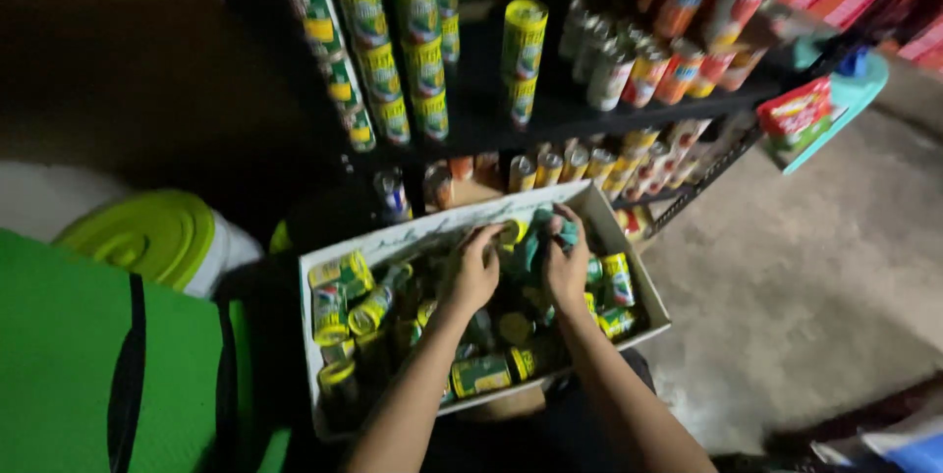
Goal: Wiping canned goods with a cloth and organizing them onto a grocery shelf.
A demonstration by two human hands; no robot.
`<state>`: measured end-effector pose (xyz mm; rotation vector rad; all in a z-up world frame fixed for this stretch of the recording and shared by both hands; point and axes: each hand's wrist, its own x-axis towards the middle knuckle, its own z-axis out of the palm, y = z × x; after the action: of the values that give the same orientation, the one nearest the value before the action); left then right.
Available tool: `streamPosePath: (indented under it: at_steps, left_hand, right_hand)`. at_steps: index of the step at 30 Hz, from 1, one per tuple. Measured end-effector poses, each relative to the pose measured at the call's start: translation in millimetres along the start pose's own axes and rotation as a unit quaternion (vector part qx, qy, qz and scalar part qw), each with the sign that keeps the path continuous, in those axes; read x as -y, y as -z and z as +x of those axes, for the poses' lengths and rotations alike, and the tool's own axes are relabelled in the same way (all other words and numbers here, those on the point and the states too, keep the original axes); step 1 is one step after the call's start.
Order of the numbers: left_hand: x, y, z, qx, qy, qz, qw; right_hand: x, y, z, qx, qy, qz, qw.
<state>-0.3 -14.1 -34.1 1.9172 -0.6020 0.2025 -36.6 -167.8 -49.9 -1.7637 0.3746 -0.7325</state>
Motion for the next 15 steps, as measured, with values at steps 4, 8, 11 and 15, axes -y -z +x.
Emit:
streamPosePath:
  at_steps: [4, 8, 11, 15]
  left_hand:
    - [-33, 20, -8, 0.24, 0.143, 0.143, 0.949]
    - [14, -3, -23, 0.237, 0.096, 0.227, 0.94]
    - [29, -14, -25, 0.168, 0.049, 0.258, 0.95]
    - [38, -23, -18, 0.178, 0.122, 0.196, 0.957]
  right_hand:
    - [-8, -5, -4, 0.036, -0.008, -0.035, 0.999]
    - [-23, -4, -8, 0.074, 0.008, -0.1, 0.992]
    - [-28, -5, -5, 0.073, 0.02, -0.09, 0.993]
    - [-74, 0, -5, 0.065, 0.03, -0.025, 0.997]
